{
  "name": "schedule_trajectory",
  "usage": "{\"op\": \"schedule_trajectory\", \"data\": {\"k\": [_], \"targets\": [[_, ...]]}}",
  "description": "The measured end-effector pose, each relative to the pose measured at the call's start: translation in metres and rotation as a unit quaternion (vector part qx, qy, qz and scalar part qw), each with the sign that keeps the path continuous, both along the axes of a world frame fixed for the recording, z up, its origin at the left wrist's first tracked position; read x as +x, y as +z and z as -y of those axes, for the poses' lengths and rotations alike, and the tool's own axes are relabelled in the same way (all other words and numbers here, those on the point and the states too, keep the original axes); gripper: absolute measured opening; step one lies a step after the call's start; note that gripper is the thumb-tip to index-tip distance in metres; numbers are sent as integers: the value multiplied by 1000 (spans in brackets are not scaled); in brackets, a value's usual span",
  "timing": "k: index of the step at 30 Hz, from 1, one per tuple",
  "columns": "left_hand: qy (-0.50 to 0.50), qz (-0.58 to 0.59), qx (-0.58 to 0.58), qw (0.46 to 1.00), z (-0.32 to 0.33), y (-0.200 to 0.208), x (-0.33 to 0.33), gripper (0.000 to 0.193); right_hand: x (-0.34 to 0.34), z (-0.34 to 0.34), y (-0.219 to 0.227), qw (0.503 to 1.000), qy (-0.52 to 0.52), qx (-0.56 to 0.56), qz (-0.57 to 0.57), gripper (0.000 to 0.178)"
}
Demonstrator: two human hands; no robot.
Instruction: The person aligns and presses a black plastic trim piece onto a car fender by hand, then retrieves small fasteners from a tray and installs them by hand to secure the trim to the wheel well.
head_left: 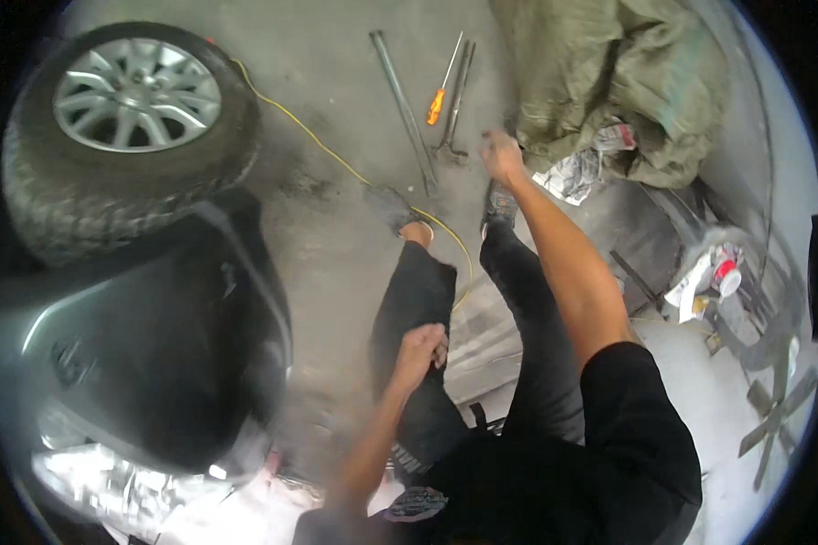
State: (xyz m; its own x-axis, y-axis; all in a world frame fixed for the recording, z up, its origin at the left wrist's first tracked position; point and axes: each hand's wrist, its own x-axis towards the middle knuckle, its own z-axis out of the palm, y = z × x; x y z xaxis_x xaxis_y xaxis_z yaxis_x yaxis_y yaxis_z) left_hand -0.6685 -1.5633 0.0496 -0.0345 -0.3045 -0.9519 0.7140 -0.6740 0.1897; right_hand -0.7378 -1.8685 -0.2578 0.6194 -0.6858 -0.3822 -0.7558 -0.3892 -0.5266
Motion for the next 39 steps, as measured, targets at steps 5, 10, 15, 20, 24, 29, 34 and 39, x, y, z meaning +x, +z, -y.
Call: {"op": "schedule_trajectory", "data": {"k": [5,10,15,20,24,29,34,39], "targets": [[134,19,74,988,24,-139,16,39,133,17,-94,993,-31,59,-98,55],[69,-56,52,995,43,-144,36,36,150,25,-170,992,-95,-26,-84,54],[97,-55,67,992,43,-140,46,35,110,2,-181,980,-158,-103,-65,45],[65,-67,45,995,44,-145,50,35,104,-13,-165,952,-281,34,-115,51],[99,-66,35,992,44,-152,52,37,100,-15,-186,959,-255,-59,-105,47],[98,-62,37,993,41,-149,55,38,136,-29,-151,979,-178,32,-91,45],[128,-63,45,989,37,-148,55,39,192,-54,-136,979,-110,123,-122,47],[138,-55,36,988,33,-154,69,37,200,-60,-172,986,-87,21,-140,46]]}}
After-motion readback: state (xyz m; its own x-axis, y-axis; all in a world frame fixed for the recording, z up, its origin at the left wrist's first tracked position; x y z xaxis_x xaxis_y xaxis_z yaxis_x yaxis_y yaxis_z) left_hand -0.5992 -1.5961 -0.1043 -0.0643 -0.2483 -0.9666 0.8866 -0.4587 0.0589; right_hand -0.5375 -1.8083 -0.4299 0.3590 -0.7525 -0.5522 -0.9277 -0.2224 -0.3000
